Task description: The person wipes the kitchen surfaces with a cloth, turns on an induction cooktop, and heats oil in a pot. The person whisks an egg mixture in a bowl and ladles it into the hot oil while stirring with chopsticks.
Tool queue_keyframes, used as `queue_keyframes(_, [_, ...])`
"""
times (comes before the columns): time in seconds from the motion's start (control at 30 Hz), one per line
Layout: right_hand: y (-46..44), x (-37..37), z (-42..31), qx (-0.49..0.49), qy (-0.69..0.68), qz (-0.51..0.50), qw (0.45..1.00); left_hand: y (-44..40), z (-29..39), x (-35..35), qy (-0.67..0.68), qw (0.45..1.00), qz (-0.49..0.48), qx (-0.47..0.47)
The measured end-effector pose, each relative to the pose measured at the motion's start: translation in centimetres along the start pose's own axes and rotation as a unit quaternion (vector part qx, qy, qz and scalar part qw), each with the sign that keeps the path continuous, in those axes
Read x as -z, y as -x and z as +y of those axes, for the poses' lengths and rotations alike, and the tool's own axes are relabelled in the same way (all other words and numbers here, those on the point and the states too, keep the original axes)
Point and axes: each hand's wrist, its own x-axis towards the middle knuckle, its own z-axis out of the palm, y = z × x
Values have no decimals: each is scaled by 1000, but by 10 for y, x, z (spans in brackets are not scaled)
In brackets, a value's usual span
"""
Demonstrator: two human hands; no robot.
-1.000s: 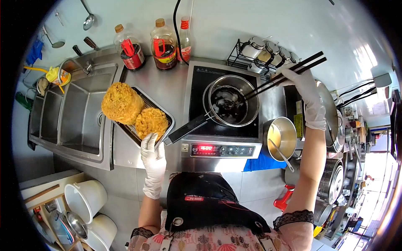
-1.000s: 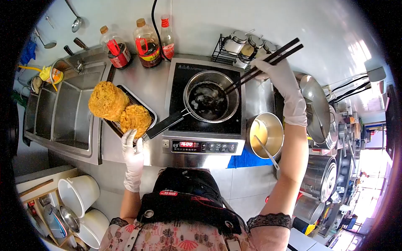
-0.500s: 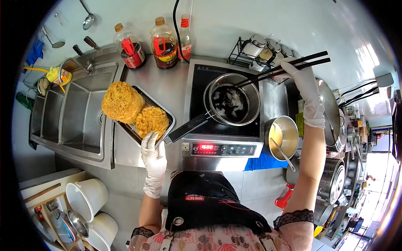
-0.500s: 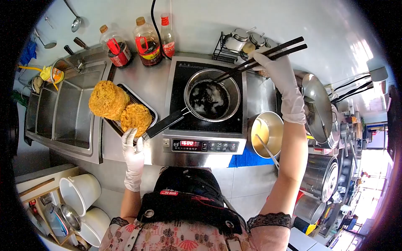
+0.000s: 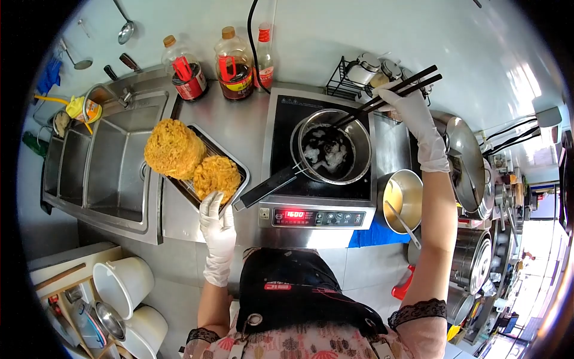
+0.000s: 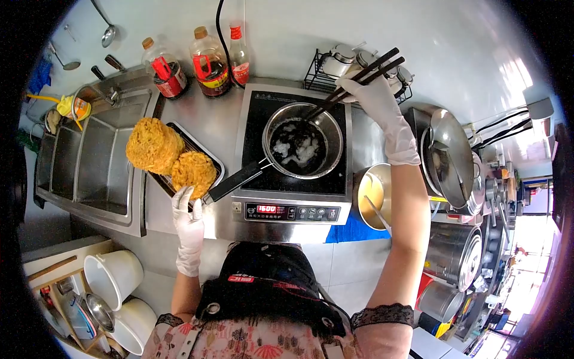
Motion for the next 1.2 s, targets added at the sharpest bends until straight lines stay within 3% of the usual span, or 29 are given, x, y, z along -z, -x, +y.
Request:
queue_keyframes(0.27, [3, 1, -12, -39, -14, -4, 999, -1, -4, 0, -10, 1000, 8, -9])
queue_keyframes(0.47, [19, -3, -4, 19, 49, -14, 998, -4, -1, 1, -2, 1000, -19, 11])
queue_keyframes(0.53, [46, -5, -19, 33, 28, -128, 991, -6, 0, 2, -9, 1000, 8, -15])
queue_keyframes(0.6, [59, 0, -37, 24, 51, -144, 988, -5, -1, 2, -14, 1000, 10, -13])
queue_keyframes(0.73, [55, 26, -30, 67, 25, -38, 997, -5, 2, 3, -2, 1000, 10, -9])
queue_keyframes(0.9, [51, 33, -19, 30, 35, 44, 998, -5, 1, 3, -9, 1000, 4, -14])
queue_keyframes(1.0, [48, 32, -9, 13, -23, 36, 999, -5, 0, 2, -9, 1000, -1, -10])
queue_keyframes(1.2, [36, 30, 8, -15, -9, 16, 1000, 0, 1, 1, 18, 1000, -11, 14])
